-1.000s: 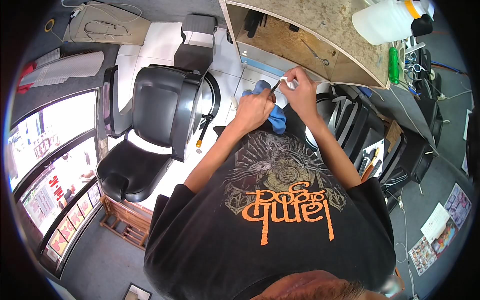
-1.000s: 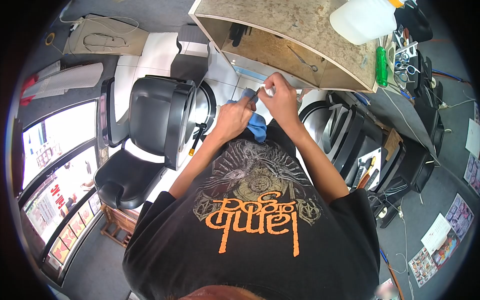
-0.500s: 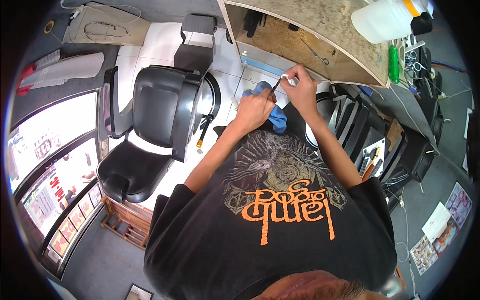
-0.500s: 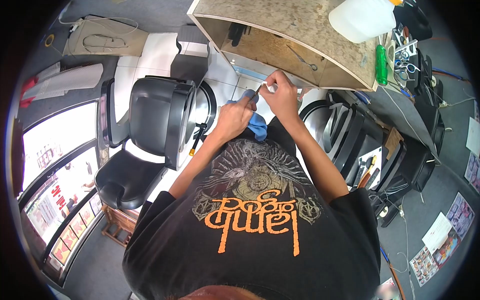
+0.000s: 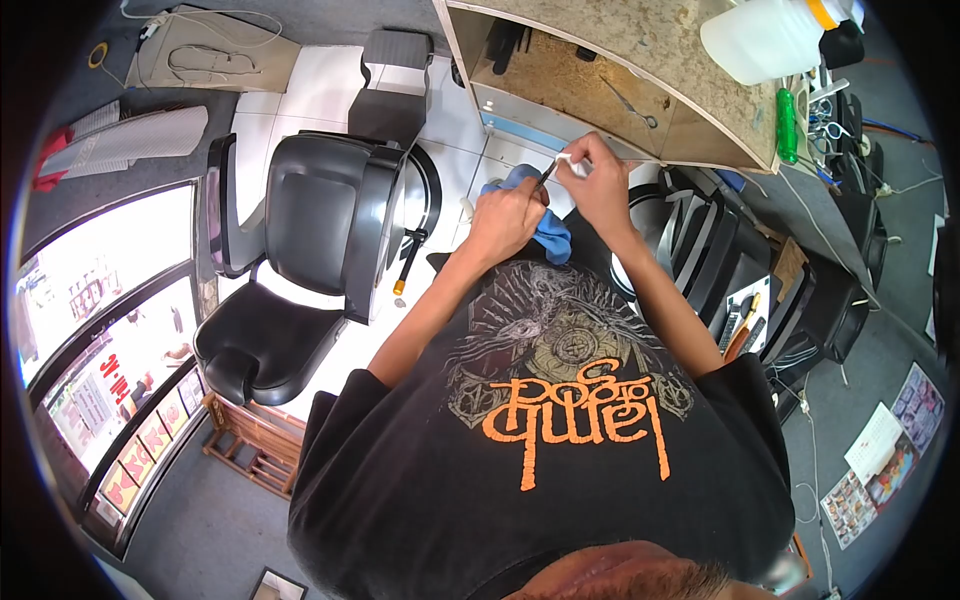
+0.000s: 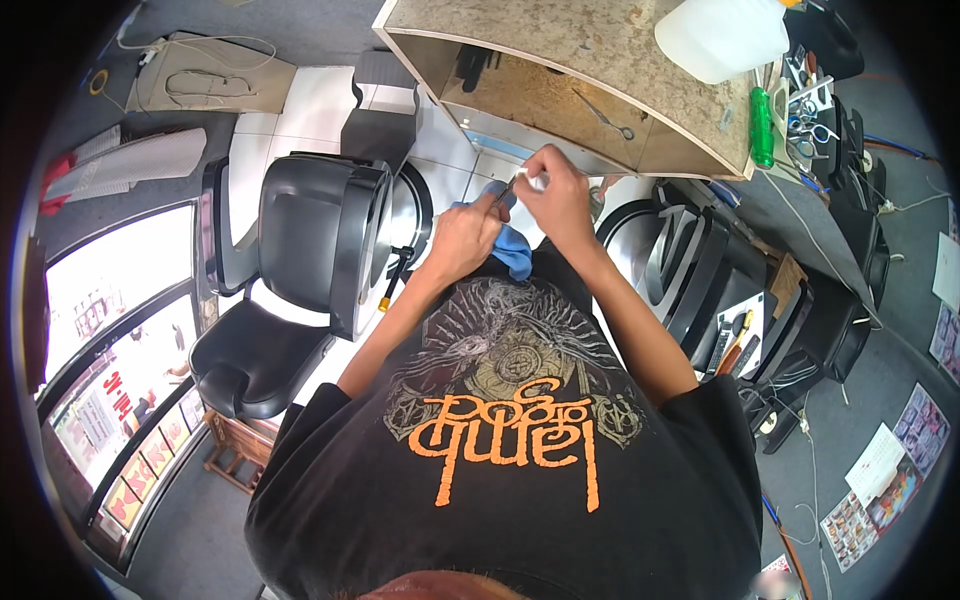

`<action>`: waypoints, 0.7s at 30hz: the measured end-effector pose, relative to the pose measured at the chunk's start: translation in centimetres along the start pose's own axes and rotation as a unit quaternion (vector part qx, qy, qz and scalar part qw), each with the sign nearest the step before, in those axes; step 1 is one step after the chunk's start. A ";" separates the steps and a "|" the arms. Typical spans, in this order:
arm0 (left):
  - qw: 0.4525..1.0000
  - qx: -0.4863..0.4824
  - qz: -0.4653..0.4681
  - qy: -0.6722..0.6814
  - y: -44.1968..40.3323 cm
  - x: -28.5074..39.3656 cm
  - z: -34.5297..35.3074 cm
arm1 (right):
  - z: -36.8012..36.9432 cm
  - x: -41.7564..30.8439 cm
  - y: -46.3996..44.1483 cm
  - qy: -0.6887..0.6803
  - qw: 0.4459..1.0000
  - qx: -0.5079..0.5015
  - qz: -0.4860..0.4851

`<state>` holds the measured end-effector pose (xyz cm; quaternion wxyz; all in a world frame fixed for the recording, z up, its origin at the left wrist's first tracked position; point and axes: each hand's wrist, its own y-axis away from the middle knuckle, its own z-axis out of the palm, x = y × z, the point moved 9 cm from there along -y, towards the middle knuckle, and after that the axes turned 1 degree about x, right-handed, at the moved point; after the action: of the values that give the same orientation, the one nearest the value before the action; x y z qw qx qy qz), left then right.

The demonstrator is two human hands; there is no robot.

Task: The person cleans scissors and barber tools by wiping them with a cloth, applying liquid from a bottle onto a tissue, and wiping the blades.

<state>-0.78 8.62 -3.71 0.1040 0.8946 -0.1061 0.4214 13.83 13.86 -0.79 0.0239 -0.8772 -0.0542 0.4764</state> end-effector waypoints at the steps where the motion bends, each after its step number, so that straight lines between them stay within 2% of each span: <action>1: 1.000 -0.002 -0.001 0.003 0.0 0.1 0.1 | -0.2 0.2 -0.2 0.022 1.000 0.012 0.009; 5: 1.000 -0.003 -0.010 -0.015 0.2 -0.2 0.0 | 0.3 -1.8 1.0 -0.029 0.999 -0.021 -0.041; 9: 1.000 0.002 0.003 0.002 0.2 0.0 0.0 | -0.2 0.4 -0.4 -0.014 1.000 0.017 0.011; 10: 1.000 0.003 0.002 0.000 0.1 0.0 0.0 | -0.4 -0.4 -0.2 0.014 0.999 0.028 -0.025; 13: 1.000 -0.001 -0.001 -0.010 0.2 0.1 -0.2 | 0.3 -0.9 0.7 -0.025 0.999 -0.023 -0.010; 16: 1.000 0.002 0.003 0.006 0.3 0.3 0.0 | -0.4 0.1 -0.2 -0.038 0.997 0.034 -0.054; 21: 1.000 -0.004 -0.015 -0.003 0.7 -0.2 0.2 | -0.4 -0.7 0.5 -0.016 0.999 0.022 -0.046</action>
<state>-0.95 7.97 -3.86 0.1139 0.8967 -0.0949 0.4171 13.77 13.25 -0.04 0.0644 -0.8654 -0.0840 0.4898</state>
